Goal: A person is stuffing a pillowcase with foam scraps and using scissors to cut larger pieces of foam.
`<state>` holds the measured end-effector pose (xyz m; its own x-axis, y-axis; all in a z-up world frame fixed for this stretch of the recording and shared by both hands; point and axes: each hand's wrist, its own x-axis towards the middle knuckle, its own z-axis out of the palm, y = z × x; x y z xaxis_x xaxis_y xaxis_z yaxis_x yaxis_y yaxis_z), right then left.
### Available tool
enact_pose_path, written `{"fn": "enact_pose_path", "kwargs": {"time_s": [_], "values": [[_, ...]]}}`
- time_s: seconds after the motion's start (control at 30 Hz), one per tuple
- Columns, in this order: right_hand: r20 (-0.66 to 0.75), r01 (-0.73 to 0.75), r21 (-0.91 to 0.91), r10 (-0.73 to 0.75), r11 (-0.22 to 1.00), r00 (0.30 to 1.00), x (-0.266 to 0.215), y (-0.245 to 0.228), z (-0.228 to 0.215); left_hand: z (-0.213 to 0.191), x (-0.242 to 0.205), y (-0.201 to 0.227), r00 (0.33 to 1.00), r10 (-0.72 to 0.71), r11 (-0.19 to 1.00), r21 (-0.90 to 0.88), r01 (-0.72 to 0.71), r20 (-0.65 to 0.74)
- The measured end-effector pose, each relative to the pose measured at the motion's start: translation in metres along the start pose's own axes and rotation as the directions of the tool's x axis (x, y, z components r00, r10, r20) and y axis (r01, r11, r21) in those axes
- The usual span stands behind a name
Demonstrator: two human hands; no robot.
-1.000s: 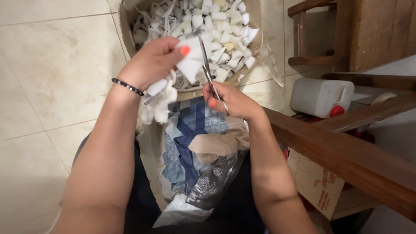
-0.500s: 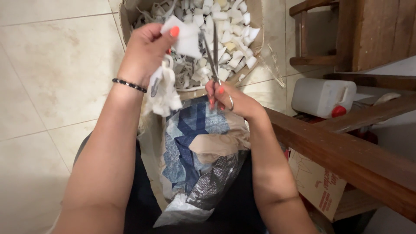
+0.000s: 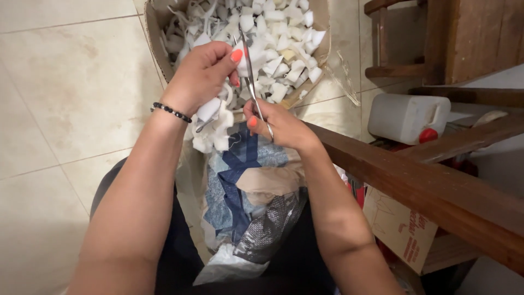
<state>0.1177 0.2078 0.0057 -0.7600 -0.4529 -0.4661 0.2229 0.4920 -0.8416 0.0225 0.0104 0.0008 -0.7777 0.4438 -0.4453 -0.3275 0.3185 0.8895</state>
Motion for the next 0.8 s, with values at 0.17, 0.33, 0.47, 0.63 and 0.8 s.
{"fn": "enact_pose_path", "kwargs": {"time_s": [0.17,0.33,0.47,0.63,0.8], "values": [[-0.119,-0.111,0.025,0.113,0.994,0.986,0.000,-0.001,0.004,-0.002,0.005,-0.015,0.981,0.193,0.966,0.175,-0.191,0.002],[-0.249,-0.133,0.118,0.159,0.984,0.955,0.002,0.001,0.007,0.001,0.009,-0.019,0.980,0.198,0.963,0.190,-0.192,-0.010],[-0.132,-0.078,0.281,0.119,0.957,0.984,0.005,0.016,0.000,0.000,0.005,-0.015,0.980,0.159,0.972,0.193,-0.134,-0.118],[-0.246,0.008,0.386,0.095,0.922,0.965,0.003,0.010,-0.006,0.002,0.007,-0.016,0.965,0.204,0.969,0.177,-0.174,-0.167],[-0.282,0.196,0.113,-0.158,0.974,0.946,0.013,-0.004,0.017,0.016,0.014,-0.015,0.803,0.122,0.962,-0.130,-0.240,-0.583]]}}
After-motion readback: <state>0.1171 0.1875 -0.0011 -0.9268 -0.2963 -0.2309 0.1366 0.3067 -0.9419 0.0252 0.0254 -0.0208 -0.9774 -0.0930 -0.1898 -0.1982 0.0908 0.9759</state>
